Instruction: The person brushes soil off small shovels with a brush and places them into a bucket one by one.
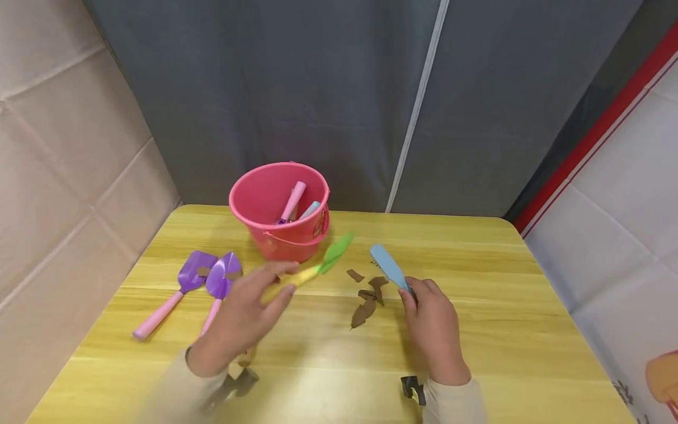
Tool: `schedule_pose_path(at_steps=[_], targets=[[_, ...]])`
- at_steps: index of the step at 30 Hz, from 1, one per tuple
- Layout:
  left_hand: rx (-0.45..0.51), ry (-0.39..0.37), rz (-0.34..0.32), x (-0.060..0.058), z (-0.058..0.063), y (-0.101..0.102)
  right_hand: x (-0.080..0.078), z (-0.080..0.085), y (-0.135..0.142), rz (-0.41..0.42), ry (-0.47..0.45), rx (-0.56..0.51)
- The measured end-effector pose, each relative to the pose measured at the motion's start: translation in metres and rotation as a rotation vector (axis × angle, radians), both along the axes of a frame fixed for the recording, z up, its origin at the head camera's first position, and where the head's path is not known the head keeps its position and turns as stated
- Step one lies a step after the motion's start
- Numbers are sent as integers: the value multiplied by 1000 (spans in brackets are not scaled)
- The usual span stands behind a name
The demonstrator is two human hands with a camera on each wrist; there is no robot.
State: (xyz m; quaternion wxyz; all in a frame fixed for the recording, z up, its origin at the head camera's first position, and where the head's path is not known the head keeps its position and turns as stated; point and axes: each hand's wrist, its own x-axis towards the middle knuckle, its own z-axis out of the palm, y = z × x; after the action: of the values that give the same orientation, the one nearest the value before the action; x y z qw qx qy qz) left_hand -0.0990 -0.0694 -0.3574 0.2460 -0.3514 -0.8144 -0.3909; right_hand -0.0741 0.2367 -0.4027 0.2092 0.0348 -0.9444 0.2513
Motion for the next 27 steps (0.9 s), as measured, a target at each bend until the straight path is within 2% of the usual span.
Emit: schedule_pose_path(at_steps=[3,5,8,11,14,19,23,27], targets=[[155,120,126,-21,31,-18,-2,-3,0,1,13,-13],[236,155,225,-36,51,-28,-3,-4,-1,6,24,-14],[268,125,339,-60,77,-40,-4,-6,-1,15,34,-18],[217,38,395,-84,94,-49,-4,-6,0,16,32,-18],[102,-79,407,-109,98,-53,-3,-7,0,7,10,-20],[-148,-293,344,-142,92,-53,-3,-9,2,-7,-43,-26],[-322,-369,262,-158,86,-51,-1,-10,3,-11,-65,-37],[-400,-411,227,-168,82,-50,-1,-12,2,-6,-76,-49]])
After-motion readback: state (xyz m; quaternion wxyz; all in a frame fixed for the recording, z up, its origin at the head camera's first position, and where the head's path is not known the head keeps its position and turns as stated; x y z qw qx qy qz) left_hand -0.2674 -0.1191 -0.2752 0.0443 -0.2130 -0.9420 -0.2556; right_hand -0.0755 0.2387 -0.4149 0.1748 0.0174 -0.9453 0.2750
